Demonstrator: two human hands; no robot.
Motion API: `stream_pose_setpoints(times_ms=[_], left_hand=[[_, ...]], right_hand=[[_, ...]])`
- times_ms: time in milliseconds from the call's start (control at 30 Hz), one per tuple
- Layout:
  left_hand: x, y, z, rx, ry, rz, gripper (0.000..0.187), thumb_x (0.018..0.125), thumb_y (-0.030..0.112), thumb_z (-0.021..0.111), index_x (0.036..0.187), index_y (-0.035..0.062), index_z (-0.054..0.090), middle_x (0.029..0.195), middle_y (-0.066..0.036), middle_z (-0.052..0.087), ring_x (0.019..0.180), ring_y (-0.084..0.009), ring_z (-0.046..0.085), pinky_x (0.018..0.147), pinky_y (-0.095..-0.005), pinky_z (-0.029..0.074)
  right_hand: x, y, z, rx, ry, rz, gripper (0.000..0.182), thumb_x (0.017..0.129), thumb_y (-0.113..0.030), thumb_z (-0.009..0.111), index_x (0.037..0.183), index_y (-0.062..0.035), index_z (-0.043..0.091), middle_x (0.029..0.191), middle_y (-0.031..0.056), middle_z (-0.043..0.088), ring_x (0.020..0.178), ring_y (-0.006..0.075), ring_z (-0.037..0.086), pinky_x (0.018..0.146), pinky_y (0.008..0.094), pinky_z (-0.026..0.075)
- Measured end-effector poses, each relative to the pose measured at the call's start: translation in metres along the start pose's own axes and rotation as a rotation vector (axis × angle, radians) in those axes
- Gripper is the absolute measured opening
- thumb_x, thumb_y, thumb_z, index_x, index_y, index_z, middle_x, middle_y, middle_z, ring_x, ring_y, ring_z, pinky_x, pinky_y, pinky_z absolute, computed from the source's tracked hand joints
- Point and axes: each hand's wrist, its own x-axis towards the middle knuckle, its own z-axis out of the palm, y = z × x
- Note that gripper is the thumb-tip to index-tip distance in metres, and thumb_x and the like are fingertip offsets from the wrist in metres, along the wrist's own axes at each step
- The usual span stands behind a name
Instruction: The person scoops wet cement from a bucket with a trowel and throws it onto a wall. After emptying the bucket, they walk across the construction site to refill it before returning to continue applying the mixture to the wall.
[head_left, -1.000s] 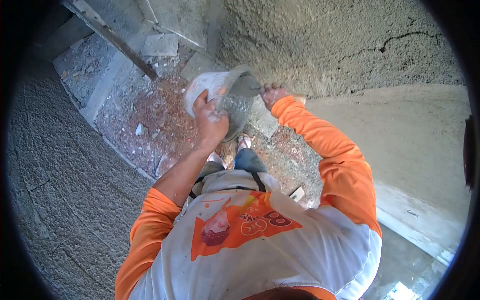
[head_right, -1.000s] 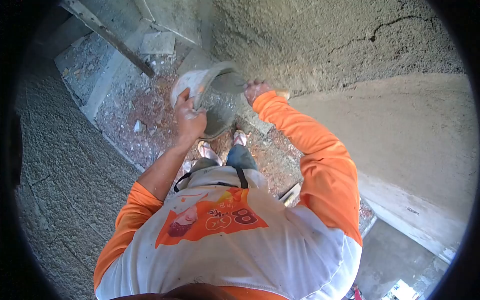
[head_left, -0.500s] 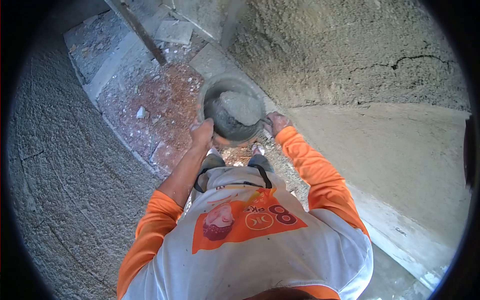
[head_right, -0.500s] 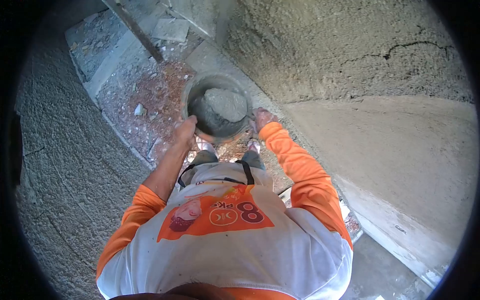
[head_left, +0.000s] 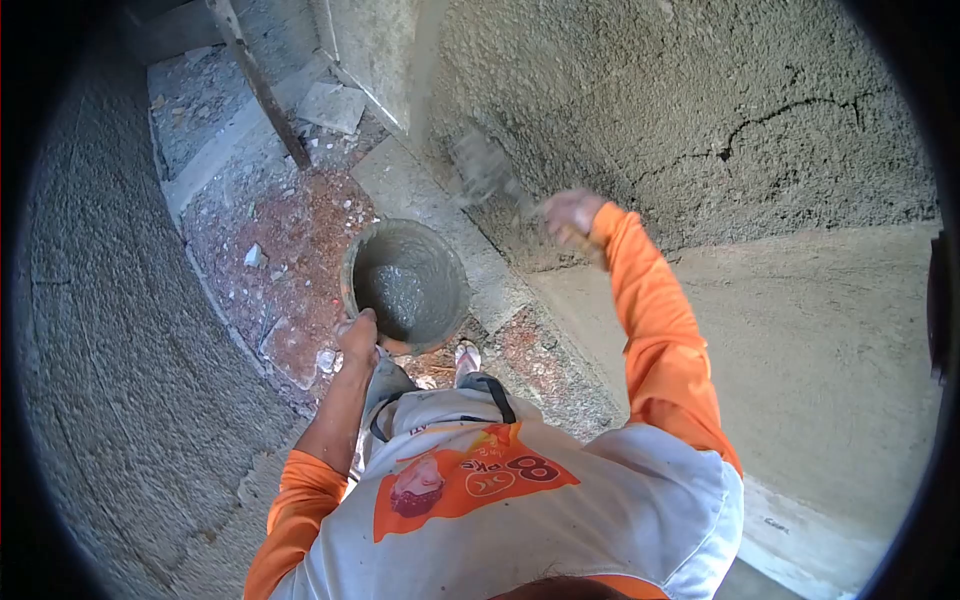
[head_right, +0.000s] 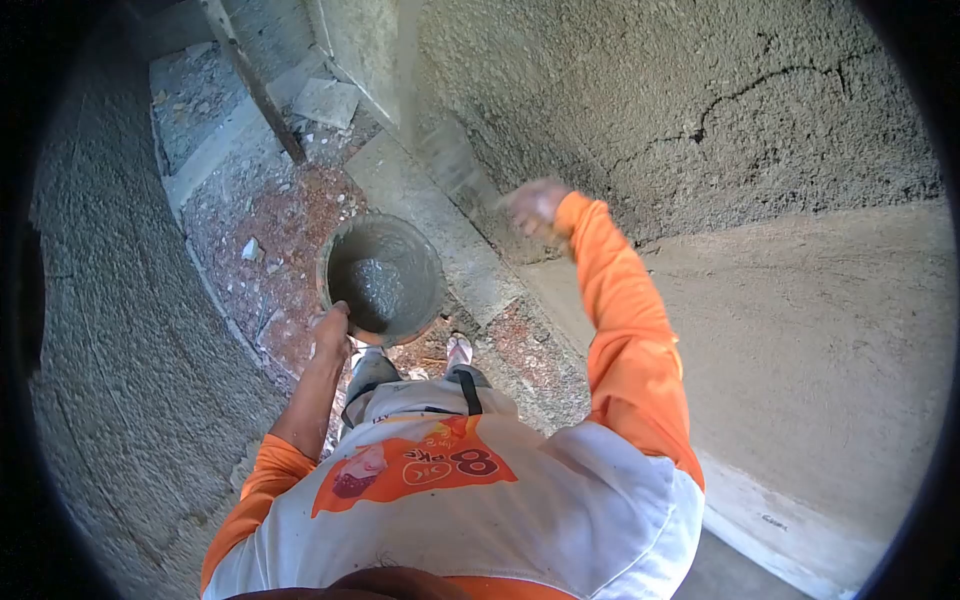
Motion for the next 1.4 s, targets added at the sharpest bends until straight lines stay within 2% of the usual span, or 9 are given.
stream_pose_setpoints(times_ms=[67,133,367,433,500,600,700,900,1400], left_hand=[[-0.011,-0.009,0.005,0.001,0.039,-0.021,0.019,0.069,0.000,0.053,0.088,0.0019,0.052,0.069,-0.002,0.048,0.056,-0.0102,0.045,0.047,-0.0268,0.038],[-0.018,-0.017,0.018,-0.061,0.063,-0.067,0.021,0.068,0.001,0.054,0.089,0.0012,0.051,0.071,-0.004,0.049,0.056,-0.0158,0.045,0.049,-0.0321,0.040],[-0.074,-0.013,0.068,0.131,0.160,0.100,0.022,0.070,0.005,0.054,0.092,0.0005,0.056,0.070,-0.005,0.053,0.058,-0.0170,0.050,0.053,-0.0314,0.043],[-0.071,-0.035,0.072,0.272,0.112,0.351,0.039,0.069,0.007,0.055,0.106,-0.0038,0.055,0.099,-0.015,0.052,0.092,-0.0273,0.054,0.082,-0.0338,0.043],[-0.110,-0.015,0.077,0.377,0.107,0.404,0.039,0.068,0.007,0.055,0.105,-0.0043,0.056,0.104,-0.017,0.052,0.097,-0.0289,0.052,0.088,-0.0331,0.040],[-0.145,-0.004,0.080,0.516,0.063,0.561,0.039,0.067,0.008,0.055,0.105,-0.0041,0.058,0.110,-0.019,0.051,0.104,-0.0309,0.051,0.093,-0.0332,0.037],[-0.155,0.007,0.067,0.564,0.018,0.667,0.041,0.068,0.009,0.054,0.107,-0.0024,0.057,0.113,-0.021,0.052,0.107,-0.0315,0.050,0.093,-0.0345,0.038],[-0.148,0.009,0.061,0.527,-0.032,0.702,0.038,0.067,0.008,0.054,0.103,-0.0035,0.059,0.116,-0.022,0.050,0.109,-0.0341,0.048,0.095,-0.0358,0.036],[-0.107,-0.039,0.021,0.515,-0.077,0.612,0.034,0.067,0.005,0.055,0.100,-0.0035,0.059,0.106,-0.015,0.055,0.092,-0.0249,0.055,0.077,-0.0327,0.044]], right_hand=[[-0.008,0.023,-0.048,-0.792,0.843,-0.642,0.035,0.086,-0.035,0.051,0.097,-0.0029,0.060,0.078,0.0184,0.062,0.064,0.0289,0.061,0.057,0.0410,0.047],[-0.083,-0.007,-0.036,-0.571,1.125,-0.653,0.035,0.087,-0.037,0.049,0.086,-0.0041,0.060,0.070,0.0165,0.062,0.061,0.0300,0.060,0.057,0.0388,0.047],[-0.099,0.042,0.000,-0.425,0.170,-0.290,0.023,0.080,-0.020,0.052,0.091,-0.0007,0.057,0.081,0.0145,0.060,0.063,0.0186,0.058,0.056,0.0327,0.047],[-0.094,0.047,0.026,-0.469,-0.174,-0.065,0.026,0.078,-0.020,0.050,0.098,-0.0025,0.054,0.093,0.0162,0.058,0.074,0.0217,0.060,0.065,0.0346,0.049],[-0.051,0.069,0.042,-1.213,-0.083,-0.335,0.026,0.080,-0.017,0.049,0.103,-0.0042,0.053,0.097,0.0170,0.056,0.085,0.0279,0.059,0.074,0.0391,0.049],[-0.040,0.070,0.098,-1.399,0.496,-0.669,0.023,0.080,-0.015,0.048,0.101,-0.0052,0.054,0.098,0.0169,0.055,0.092,0.0315,0.058,0.079,0.0411,0.048],[-0.066,0.085,0.136,-1.425,0.372,-0.918,0.022,0.080,-0.013,0.045,0.099,-0.0063,0.053,0.101,0.0188,0.052,0.089,0.0328,0.058,0.075,0.0427,0.049],[-0.061,0.073,0.106,-1.478,0.349,-0.401,0.026,0.082,-0.015,0.045,0.105,-0.0061,0.055,0.111,0.0146,0.054,0.096,0.0314,0.056,0.074,0.0423,0.049],[-0.042,0.171,0.186,-0.921,0.065,-0.463,0.036,0.075,-0.032,0.063,0.101,-0.0076,0.057,0.101,0.0151,0.060,0.093,0.0341,0.058,0.078,0.0410,0.048]])
